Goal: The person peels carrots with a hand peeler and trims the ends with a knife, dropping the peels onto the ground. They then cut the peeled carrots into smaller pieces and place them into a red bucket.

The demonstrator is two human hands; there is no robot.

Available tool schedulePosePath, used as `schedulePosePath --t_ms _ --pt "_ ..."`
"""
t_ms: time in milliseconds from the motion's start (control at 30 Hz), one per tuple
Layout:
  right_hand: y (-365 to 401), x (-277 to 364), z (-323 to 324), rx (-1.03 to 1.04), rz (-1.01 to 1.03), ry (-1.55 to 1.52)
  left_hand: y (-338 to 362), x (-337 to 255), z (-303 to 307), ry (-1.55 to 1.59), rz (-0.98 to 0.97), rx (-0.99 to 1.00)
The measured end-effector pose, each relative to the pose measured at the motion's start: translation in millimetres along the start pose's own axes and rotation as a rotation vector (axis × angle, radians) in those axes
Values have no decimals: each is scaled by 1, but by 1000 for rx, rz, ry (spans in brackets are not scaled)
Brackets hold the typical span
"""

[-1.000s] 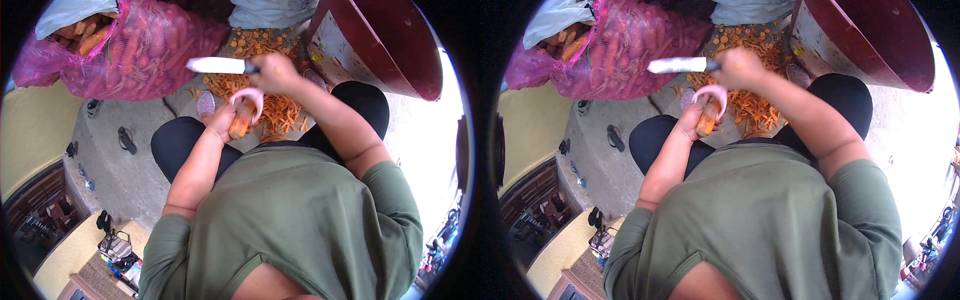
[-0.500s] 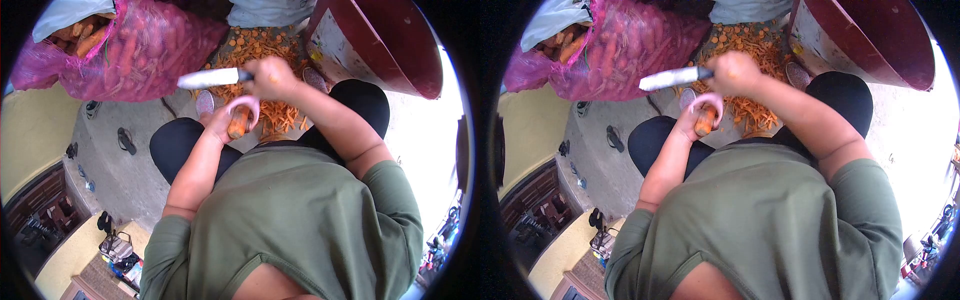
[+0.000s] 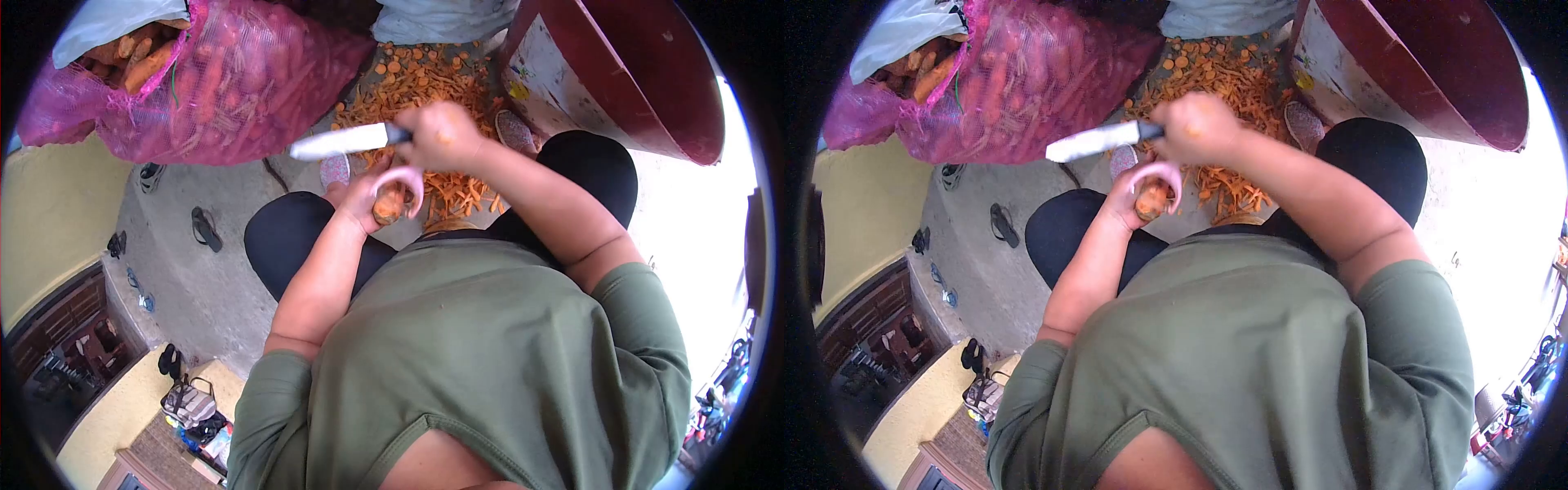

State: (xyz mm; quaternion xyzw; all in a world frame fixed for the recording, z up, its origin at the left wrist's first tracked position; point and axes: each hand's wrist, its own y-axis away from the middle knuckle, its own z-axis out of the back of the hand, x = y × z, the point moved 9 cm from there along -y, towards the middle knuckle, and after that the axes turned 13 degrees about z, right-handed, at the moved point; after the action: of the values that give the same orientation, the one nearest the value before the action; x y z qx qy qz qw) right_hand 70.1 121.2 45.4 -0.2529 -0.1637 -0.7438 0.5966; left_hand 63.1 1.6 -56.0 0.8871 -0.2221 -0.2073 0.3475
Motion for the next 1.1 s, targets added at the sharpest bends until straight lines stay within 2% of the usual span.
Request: schedulePosePath --t_ms 33,67,133,167,200,300,333,367,400,467,500,533,600,700,733,833,933,967,1000,1067,1100 --pt "1 2 -7 -3 54 -13 7 5 -2 269 43 -252" --pt "1 3 -13 -7 111 -24 5 6 -7 154 66 -168" --pt "0 -54 -4 57 -206 -13 6 9 -4 -78 108 -5" --pt "3 -90 13 -28 -294 67 8 9 -2 31 118 70" --pt "8 -119 28 -111 -383 145 11 9 -3 34 122 64" --pt "15 -137 37 -230 -482 114 14 10 -5 24 136 20" --pt "11 -100 40 -240 -403 126 12 10 -1 9 137 -17" --pt "3 -72 27 -108 -325 71 10 11 3 -6 140 -57" --pt "0 -44 14 -98 -142 24 10 8 2 -57 118 -77" --pt "-1 -18 -2 5 -4 80 10 5 1 -159 81 -120" --pt "-1 -36 -4 -11 -57 69 7 9 1 -98 116 -55" --pt "1 -65 1 -26 -211 83 10 8 -1 -103 111 -57" --pt "3 -106 25 -72 -332 205 18 1 -9 -121 93 -65" --pt "9 -104 41 -218 -361 123 20 4 -13 -140 106 -54" --pt "4 -88 32 -112 -370 96 17 5 -7 -140 124 -68" --pt "-2 -39 13 -57 -44 124 10 8 1 -134 144 -73" --pt "5 -99 13 -79 -319 74 15 3 -12 -143 90 -25" --pt "7 -111 20 -134 -357 122 17 2 -12 -159 80 -22" --pt "9 -120 28 -101 -416 169 19 0 -13 -176 70 -18" --pt "14 -135 29 -121 -555 45 19 -2 -8 -180 22 -75" --pt "9 -116 29 -132 -471 27 18 -3 -5 -182 -2 -101"
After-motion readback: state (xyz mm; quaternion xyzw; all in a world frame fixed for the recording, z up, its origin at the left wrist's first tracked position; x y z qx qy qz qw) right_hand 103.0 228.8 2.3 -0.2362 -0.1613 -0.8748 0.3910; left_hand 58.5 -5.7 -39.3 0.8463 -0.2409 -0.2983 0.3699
